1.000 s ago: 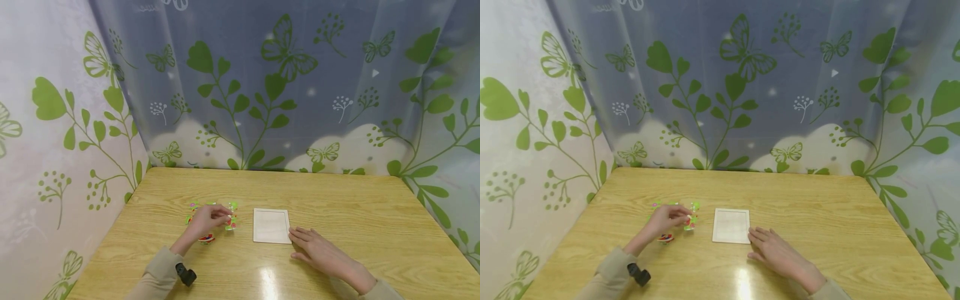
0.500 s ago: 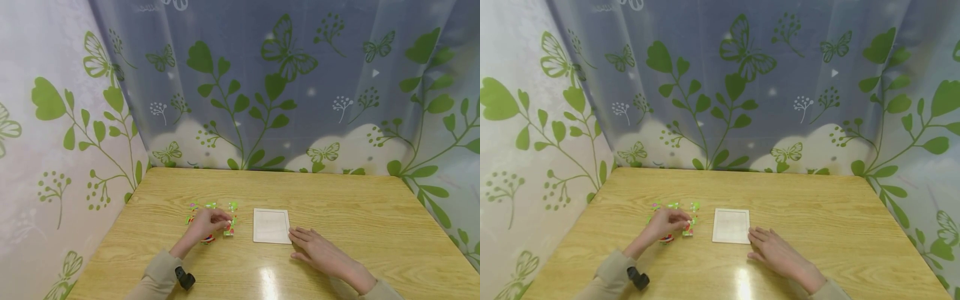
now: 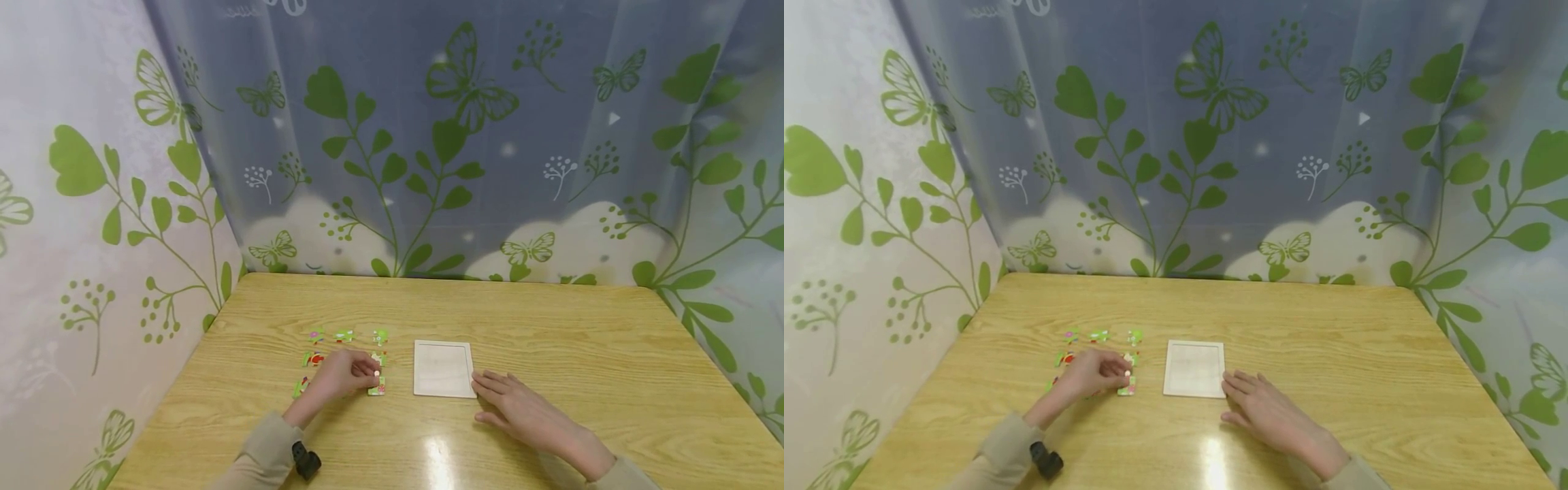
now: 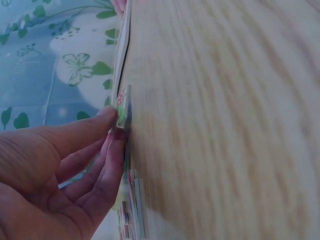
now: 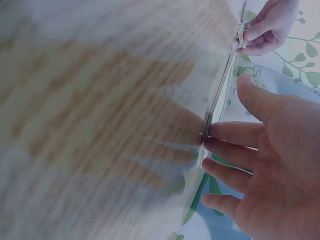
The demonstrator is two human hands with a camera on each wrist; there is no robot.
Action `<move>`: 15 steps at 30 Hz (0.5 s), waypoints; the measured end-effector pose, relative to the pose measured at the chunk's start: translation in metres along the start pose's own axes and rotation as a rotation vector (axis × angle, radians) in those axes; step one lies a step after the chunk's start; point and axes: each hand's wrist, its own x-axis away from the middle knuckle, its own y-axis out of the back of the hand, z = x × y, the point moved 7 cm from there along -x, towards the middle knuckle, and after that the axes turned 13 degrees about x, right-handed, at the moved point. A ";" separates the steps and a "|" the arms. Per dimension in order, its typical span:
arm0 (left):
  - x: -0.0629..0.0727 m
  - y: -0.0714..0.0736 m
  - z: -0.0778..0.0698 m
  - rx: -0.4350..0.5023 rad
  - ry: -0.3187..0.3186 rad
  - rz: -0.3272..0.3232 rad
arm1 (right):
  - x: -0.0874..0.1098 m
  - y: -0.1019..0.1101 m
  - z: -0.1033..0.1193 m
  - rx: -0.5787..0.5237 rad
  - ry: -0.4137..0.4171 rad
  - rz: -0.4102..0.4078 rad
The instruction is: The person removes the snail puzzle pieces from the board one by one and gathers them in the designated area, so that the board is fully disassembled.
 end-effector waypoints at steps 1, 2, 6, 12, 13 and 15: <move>0.000 -0.001 0.000 0.002 0.002 0.000 | 0.000 0.000 0.000 -0.001 0.000 0.000; 0.000 -0.001 -0.001 -0.002 0.001 -0.003 | 0.000 0.000 0.000 -0.002 -0.001 0.000; 0.000 -0.002 -0.001 -0.030 0.013 -0.012 | 0.000 0.000 0.000 -0.005 0.000 -0.002; -0.001 -0.004 -0.001 -0.026 0.014 -0.001 | 0.001 -0.001 0.000 -0.013 -0.002 0.005; -0.002 -0.004 -0.001 -0.027 0.011 0.001 | 0.001 -0.001 0.000 -0.016 -0.003 0.007; -0.002 -0.004 -0.001 -0.035 0.001 0.003 | 0.001 -0.001 0.000 -0.019 -0.004 0.008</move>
